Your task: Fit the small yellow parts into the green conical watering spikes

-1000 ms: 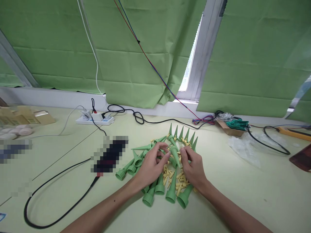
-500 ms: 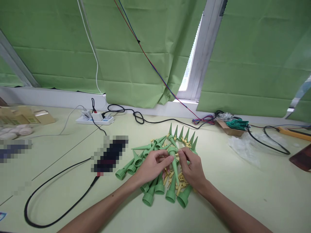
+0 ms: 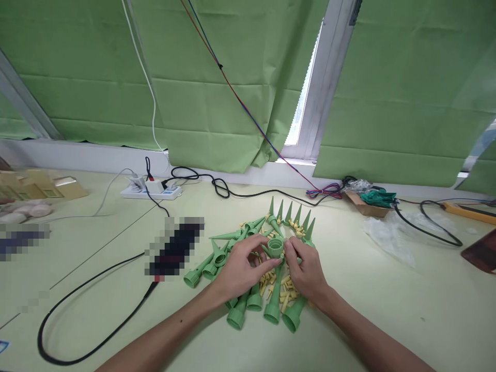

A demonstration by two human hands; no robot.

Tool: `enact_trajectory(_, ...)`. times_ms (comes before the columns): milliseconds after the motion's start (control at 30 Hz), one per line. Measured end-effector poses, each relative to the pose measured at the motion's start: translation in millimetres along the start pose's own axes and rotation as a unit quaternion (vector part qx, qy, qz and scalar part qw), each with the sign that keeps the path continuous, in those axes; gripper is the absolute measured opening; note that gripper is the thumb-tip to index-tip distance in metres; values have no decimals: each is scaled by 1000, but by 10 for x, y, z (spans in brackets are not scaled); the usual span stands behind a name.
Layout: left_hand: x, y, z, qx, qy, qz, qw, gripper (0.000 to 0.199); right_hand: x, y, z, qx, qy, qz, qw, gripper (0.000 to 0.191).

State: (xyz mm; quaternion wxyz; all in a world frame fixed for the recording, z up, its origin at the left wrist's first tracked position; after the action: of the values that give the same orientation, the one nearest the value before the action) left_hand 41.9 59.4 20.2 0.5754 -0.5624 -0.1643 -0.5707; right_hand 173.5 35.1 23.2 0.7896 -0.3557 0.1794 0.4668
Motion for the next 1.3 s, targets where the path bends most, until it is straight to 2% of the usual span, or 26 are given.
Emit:
enact_trajectory(167, 179, -21, -25, 7, 83, 59, 995, 16, -17, -3, 5, -1, -10, 0, 1000, 32)
enact_trajectory(400, 192, -8, -32, 9, 96, 69, 993, 19, -2, -7, -6, 2, -6, 2, 1000, 32)
enact_trajectory(567, 150, -18, -14, 14, 63, 69, 995, 20, -6, -13, -5, 9, 0, 21, 1000, 32)
enact_trajectory(700, 82, -43, 0, 24, 12, 42, 999, 9, -5, -25, -6, 17, 5, 30, 999, 31)
enact_trajectory(767, 35, -19, 5, 10, -10, 18, 1000, 5, 10, -29, -13, 18, 11, 34, 999, 30)
enact_trajectory(900, -92, 123, 9, -67, -60, -73, 993, 26, 46, -37, -26, 22, 24, 45, 998, 29)
enact_trajectory(967, -140, 172, 9, -87, -82, -117, 986, 34, 46, -42, -23, 24, 25, 47, 998, 28)
enact_trajectory(1133, -199, 190, 14, -76, -123, -195, 970, 41, -19, -25, 4, 5, 3, 51, 999, 25)
enact_trajectory(1300, -152, 198, 10, -86, -126, -235, 960, 41, 6, 6, 9, -17, 16, 60, 998, 25)
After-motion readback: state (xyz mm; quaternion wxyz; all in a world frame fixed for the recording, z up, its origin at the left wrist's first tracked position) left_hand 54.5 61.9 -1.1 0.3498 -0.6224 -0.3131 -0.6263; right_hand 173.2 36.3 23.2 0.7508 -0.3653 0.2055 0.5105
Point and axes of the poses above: each hand's wrist, its own z-axis towards the middle knuckle, its own y-axis out of the palm, x = y × z, the point moved 8 cm from there along z, towards the middle knuckle, and after that the axes turned 4 degrees about z, right-handed, at the moved point
